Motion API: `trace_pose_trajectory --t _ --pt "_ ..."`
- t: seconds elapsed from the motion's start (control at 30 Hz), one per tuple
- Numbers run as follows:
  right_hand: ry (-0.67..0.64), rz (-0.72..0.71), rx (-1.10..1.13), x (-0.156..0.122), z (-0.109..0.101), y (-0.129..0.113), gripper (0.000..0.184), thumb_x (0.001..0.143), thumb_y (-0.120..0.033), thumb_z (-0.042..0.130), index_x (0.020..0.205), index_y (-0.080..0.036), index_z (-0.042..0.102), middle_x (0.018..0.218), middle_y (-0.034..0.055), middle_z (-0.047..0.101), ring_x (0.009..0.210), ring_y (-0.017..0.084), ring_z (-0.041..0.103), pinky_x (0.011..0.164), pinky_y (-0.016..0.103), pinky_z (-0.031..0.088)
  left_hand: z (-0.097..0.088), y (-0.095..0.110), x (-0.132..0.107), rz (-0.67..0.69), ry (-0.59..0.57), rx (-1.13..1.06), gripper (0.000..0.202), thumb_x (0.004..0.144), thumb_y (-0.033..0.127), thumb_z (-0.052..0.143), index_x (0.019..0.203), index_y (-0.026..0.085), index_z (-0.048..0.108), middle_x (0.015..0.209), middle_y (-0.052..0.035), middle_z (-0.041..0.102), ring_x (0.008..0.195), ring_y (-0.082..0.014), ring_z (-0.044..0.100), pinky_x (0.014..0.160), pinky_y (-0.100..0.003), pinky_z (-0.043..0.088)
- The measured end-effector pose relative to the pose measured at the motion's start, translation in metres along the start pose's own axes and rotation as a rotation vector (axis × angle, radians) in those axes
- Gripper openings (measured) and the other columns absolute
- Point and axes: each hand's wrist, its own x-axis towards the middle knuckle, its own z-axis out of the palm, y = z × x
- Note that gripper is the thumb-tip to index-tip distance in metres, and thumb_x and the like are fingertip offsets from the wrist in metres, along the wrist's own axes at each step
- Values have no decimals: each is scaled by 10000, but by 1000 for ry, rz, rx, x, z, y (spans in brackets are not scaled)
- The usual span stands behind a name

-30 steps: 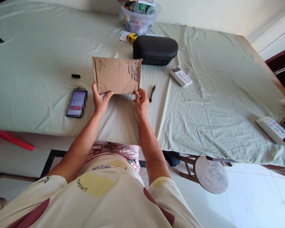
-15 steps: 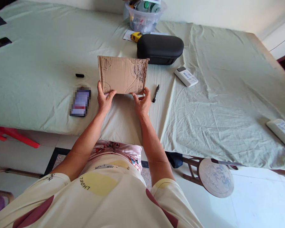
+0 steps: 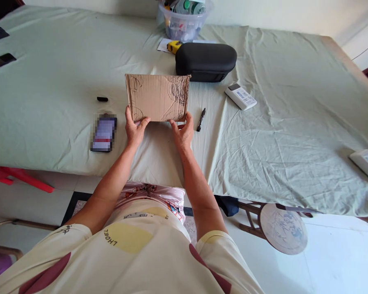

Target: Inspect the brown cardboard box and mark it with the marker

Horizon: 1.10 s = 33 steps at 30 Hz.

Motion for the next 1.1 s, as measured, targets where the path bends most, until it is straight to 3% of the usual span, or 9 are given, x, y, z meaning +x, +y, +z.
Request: trace_pose_trajectory --t 0.4,0.63,0.8,1.1 --pt "-1 -11 20 0 1 -4 828 910 -720 693 1566 -278 448 1459 154 612 1095 266 694 884 475 643 -1 5 0 -39 -4 -40 1171 848 733 802 1726 298 161 1796 -154 334 1638 -310 425 1260 -439 511" --pt "7 11 52 -1 0 -8 831 901 -730 693 1569 -298 452 1472 149 612 1040 256 700 905 507 643 -1 1 1 -16 -13 2 1168 873 795 731 1739 304 120 1780 -162 370 1603 -297 485 1255 -417 519" --pt "1 -5 59 1 1 -6 831 893 -728 713 1564 -302 469 1446 134 637 958 226 713 889 499 655 0 -1 1 14 3 33 1193 866 864 666 1744 299 89 1820 -157 279 1650 -306 408 1236 -400 542" --pt "-16 1 90 2 -1 -9 856 876 -759 720 1563 -309 479 1436 127 650 954 227 716 888 503 663 1 0 2 18 12 13 1213 841 883 675 1736 284 115 1815 -169 287 1666 -310 377 1241 -400 540"
